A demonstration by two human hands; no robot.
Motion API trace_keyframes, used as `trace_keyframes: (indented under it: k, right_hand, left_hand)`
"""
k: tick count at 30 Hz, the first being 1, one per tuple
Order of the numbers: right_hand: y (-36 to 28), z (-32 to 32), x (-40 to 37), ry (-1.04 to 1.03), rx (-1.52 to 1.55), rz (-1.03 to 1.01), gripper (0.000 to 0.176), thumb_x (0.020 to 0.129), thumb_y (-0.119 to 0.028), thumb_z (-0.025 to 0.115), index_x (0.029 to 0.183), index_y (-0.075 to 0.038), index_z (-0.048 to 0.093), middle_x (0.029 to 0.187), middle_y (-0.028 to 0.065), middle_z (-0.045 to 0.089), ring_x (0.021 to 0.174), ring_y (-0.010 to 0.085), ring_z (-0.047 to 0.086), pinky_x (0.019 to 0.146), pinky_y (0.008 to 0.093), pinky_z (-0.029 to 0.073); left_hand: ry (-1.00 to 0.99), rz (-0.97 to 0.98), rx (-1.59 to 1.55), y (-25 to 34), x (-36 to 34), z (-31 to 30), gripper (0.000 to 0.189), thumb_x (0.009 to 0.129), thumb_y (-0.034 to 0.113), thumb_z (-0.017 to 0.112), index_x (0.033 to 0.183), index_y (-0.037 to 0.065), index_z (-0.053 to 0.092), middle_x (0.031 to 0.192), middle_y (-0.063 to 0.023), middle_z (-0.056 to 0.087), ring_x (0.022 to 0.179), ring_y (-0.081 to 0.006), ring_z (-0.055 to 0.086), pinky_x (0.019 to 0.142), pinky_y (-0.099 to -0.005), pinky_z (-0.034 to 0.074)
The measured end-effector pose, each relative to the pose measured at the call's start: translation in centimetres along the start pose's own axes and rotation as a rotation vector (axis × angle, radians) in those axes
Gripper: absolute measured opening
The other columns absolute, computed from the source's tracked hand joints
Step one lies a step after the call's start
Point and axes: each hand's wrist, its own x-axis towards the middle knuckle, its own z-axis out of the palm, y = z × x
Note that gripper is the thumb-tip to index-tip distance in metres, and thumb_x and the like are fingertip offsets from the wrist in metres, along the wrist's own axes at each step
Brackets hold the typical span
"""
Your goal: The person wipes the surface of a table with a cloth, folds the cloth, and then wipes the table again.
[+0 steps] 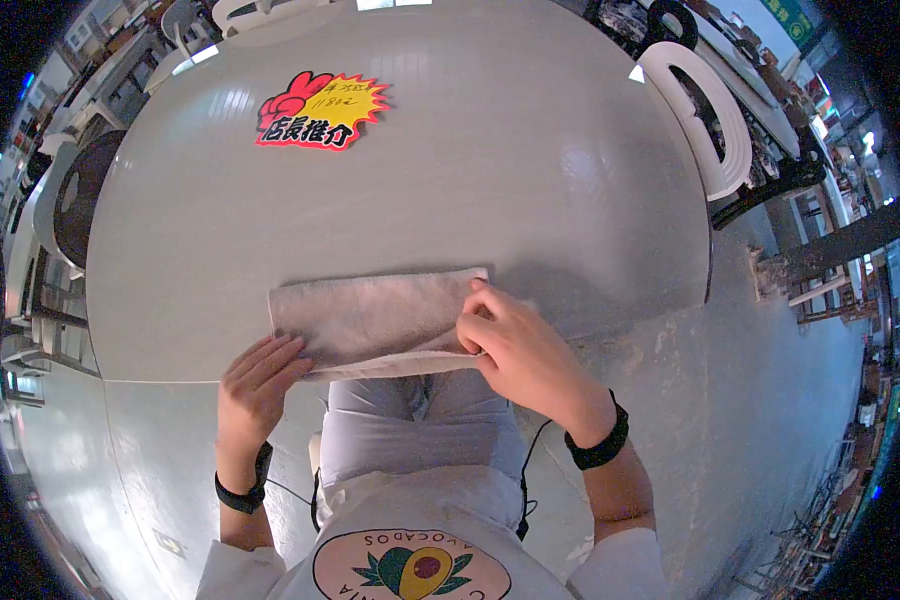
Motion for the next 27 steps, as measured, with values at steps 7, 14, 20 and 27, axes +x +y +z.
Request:
trace_keyframes:
  k: [7, 14, 20, 27]
  right_hand:
    - [0.4, -0.9, -0.3, -0.102, 0.081, 0.0, 0.019, 0.075, 0.008, 0.06, 0.075, -0.004, 0.046, 0.108, 0.0105, 0.051, 0.122, 0.0352, 0.052, 0.077, 0.0418, 0.048]
    - [1.0, -1.4, -0.6, -0.185, 0.046, -0.028, 0.015, 0.075, -0.001, 0.067, 0.073, -0.004, 0.053, 0.117, 0.0086, 0.051, 0.131, 0.0342, 0.044, 0.087, 0.042, 0.048]
    - [0.9, 0.1, -1.7, -0.012, -0.031, -0.034, 0.028, 0.079, -0.021, 0.075, 0.065, -0.004, 0.059, 0.117, 0.0083, 0.053, 0.129, 0.0344, 0.046, 0.105, 0.0461, 0.041]
    - [0.7, 2.9, -1.2, 0.194, -0.152, -0.029, 0.028, 0.078, -0.025, 0.076, 0.07, -0.005, 0.058, 0.105, 0.0084, 0.054, 0.122, 0.0319, 0.051, 0.106, 0.0491, 0.04]
  left_hand:
    - [-0.012, 0.025, 0.026, -0.2, -0.9, 0.2, 0.023, 0.072, 0.01, 0.065, 0.093, 0.009, 0.074, 0.108, -0.0092, 0.07, 0.103, -0.0253, 0.067, 0.09, -0.04, 0.054]
    - [-0.132, -0.014, 0.009, 0.2, -0.9, -1.1, 0.025, 0.074, 0.009, 0.066, 0.098, 0.011, 0.074, 0.116, -0.0108, 0.067, 0.111, -0.0281, 0.063, 0.099, -0.0445, 0.047]
    - [-0.103, -0.133, -0.094, 1.0, -0.9, -1.3, 0.017, 0.074, 0.016, 0.074, 0.09, 0.009, 0.074, 0.114, -0.011, 0.068, 0.113, -0.0273, 0.062, 0.102, -0.0472, 0.043]
    - [0.079, -0.202, 0.015, 3.1, 2.1, 0.4, 0.013, 0.074, 0.013, 0.077, 0.08, 0.004, 0.069, 0.104, -0.0092, 0.07, 0.102, -0.0269, 0.066, 0.096, -0.0461, 0.047]
